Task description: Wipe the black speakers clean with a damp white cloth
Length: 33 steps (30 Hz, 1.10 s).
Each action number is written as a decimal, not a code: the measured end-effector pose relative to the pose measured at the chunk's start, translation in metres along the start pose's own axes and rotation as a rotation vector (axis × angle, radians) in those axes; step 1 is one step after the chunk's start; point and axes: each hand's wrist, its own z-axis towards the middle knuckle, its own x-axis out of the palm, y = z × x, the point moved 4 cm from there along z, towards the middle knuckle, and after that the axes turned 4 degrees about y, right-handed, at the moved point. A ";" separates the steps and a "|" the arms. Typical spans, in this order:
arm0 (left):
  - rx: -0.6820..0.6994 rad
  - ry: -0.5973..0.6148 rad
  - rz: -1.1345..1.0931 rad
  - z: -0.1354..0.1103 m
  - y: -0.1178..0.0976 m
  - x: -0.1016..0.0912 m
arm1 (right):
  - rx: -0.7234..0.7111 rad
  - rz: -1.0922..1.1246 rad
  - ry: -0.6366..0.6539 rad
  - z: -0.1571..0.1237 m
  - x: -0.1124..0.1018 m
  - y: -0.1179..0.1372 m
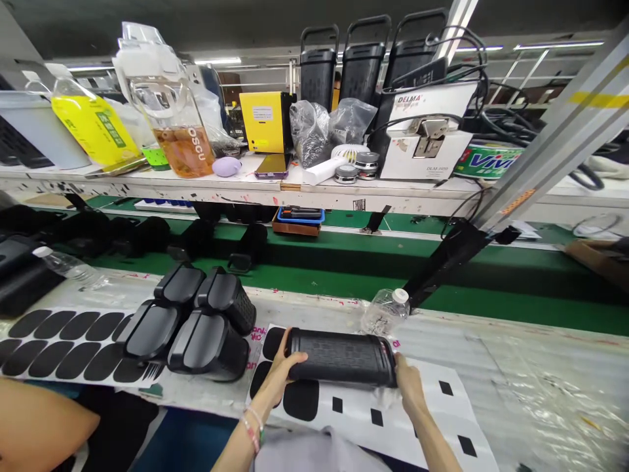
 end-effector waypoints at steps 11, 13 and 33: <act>-0.146 0.100 -0.019 0.034 0.043 -0.043 | -0.903 -0.394 0.618 -0.114 0.155 0.063; -0.129 0.071 -0.014 0.039 0.046 -0.046 | -1.089 -0.491 0.734 -0.129 0.183 0.070; -0.133 0.006 0.021 0.031 0.035 -0.038 | -0.502 -0.293 0.157 -0.035 0.039 -0.005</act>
